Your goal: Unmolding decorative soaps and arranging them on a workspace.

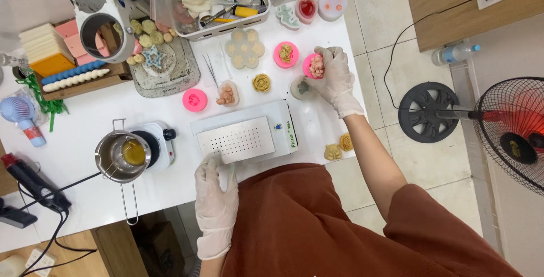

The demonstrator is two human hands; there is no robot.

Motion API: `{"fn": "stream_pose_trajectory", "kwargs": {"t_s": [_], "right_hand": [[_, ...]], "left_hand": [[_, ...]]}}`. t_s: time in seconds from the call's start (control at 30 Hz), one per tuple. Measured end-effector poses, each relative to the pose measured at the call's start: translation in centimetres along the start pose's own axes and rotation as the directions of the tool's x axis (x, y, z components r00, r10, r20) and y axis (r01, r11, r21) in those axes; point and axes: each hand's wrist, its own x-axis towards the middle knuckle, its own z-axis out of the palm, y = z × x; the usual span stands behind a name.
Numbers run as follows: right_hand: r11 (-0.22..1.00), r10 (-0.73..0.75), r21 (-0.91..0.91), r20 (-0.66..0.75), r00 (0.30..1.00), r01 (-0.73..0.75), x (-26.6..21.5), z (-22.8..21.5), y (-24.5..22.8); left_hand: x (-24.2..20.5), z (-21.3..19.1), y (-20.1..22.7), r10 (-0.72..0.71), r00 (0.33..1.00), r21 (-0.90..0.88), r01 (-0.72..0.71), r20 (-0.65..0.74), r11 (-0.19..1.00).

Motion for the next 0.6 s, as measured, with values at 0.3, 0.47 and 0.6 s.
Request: {"fn": "stream_pose_trajectory", "kwargs": {"t_s": [0.3,0.47,0.6], "right_hand": [[0.983,0.176,-0.094,0.215,0.961,-0.159,5.6,3.6,4.8],[0.991,0.121,-0.096,0.305,0.945,-0.096,6.5,5.2,6.3],[0.988,0.144,-0.108,0.337,0.93,-0.114,5.6,2.5,6.0]], "left_hand": [[-0.3,-0.2,-0.9,-0.148,0.989,0.174,0.148,-0.017,0.973],[-1.1,0.3,-0.5,-0.223,0.975,0.14,0.221,-0.001,0.965],[-1.1,0.9,0.0,-0.218,0.976,0.112,0.217,-0.003,0.97]]}}
